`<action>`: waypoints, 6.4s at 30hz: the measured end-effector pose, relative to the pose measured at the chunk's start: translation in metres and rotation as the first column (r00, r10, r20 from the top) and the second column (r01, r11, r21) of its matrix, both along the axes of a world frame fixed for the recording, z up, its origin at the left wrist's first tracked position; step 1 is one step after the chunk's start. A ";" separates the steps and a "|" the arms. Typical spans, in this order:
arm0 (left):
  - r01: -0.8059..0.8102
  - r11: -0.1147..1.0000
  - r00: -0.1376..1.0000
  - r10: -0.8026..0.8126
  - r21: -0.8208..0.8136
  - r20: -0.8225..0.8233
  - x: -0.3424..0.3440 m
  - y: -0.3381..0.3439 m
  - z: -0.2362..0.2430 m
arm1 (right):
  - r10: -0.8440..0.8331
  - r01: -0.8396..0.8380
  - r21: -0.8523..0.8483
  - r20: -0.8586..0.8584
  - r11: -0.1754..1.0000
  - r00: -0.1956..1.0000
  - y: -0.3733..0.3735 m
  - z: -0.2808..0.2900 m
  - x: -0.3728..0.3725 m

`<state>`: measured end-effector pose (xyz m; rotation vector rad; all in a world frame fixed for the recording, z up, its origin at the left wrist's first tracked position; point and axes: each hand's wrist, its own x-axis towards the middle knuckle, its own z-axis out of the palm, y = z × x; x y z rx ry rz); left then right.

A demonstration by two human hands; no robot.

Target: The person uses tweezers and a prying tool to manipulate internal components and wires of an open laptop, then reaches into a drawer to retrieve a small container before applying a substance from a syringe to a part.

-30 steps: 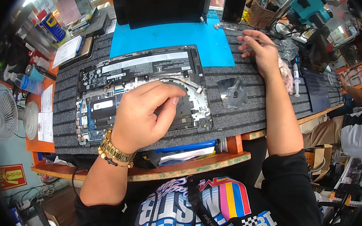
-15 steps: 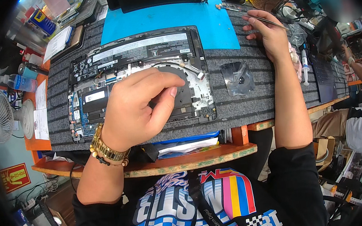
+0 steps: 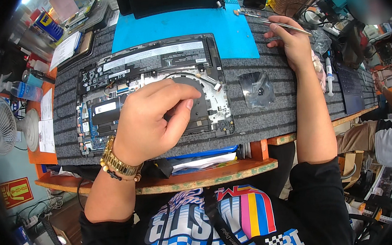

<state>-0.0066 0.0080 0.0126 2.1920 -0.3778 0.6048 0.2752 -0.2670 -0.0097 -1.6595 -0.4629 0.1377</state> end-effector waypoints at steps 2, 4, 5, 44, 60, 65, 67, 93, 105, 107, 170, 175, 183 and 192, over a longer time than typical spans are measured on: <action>-0.004 1.000 1.000 0.004 -0.004 -0.012 0.000 -0.001 0.001 | 0.002 -0.003 0.027 0.010 1.000 1.000 -0.001 -0.002 0.003; 0.004 1.000 1.000 -0.004 0.001 -0.007 0.001 -0.001 0.000 | -0.007 0.006 0.023 0.004 1.000 1.000 -0.003 -0.003 0.003; 0.011 1.000 1.000 -0.011 0.005 -0.006 0.000 -0.001 0.001 | 0.006 -0.006 0.034 0.013 0.999 1.000 -0.002 -0.003 0.003; -0.257 0.877 0.881 0.385 0.407 -0.273 -0.197 -0.020 -0.032 | 0.381 -0.069 -0.652 0.351 0.755 0.855 -0.024 0.073 -0.246; -0.040 0.908 0.823 0.266 0.416 -0.502 -0.244 -0.035 -0.019 | 0.754 -0.379 -0.740 0.255 0.555 0.606 0.007 0.015 -0.353; -0.235 0.828 0.700 0.508 0.510 -0.502 -0.235 0.050 0.019 | 0.779 -0.481 -0.710 0.153 0.515 0.608 0.003 0.010 -0.350; -0.193 0.666 0.498 0.699 0.720 -0.513 -0.238 0.103 0.007 | 0.768 -0.475 -0.707 0.152 0.524 0.622 0.005 0.010 -0.352; -0.026 0.691 0.097 0.721 0.722 -0.686 -0.212 0.103 -0.021 | 0.783 -0.476 -0.707 0.180 0.524 0.595 0.004 0.005 -0.351; -0.220 0.689 0.287 0.722 0.690 -0.630 -0.249 0.127 -0.039 | 0.782 -0.508 -0.680 0.157 0.528 0.603 0.005 0.004 -0.349; -0.226 0.683 0.279 0.728 0.695 -0.626 -0.249 0.126 -0.039 | 0.783 -0.509 -0.682 0.154 0.526 0.603 0.006 0.005 -0.349; -0.541 0.642 0.001 0.647 0.544 -0.763 -0.316 0.185 0.041 | 0.818 -0.525 -0.684 0.188 0.506 0.544 -0.008 -0.004 -0.387; -0.337 0.723 0.132 0.671 0.603 -0.730 -0.318 0.168 0.038 | 0.815 -0.517 -0.692 0.184 0.504 0.549 -0.007 -0.002 -0.390; -0.200 0.707 0.133 0.706 0.679 -0.696 -0.302 0.141 0.035 | 0.822 -0.524 -0.693 0.178 0.495 0.541 -0.012 -0.007 -0.398; -0.348 0.559 0.251 0.829 0.753 -0.499 -0.318 0.156 0.047 | 0.807 -0.516 -0.688 0.174 0.510 0.565 -0.014 -0.008 -0.402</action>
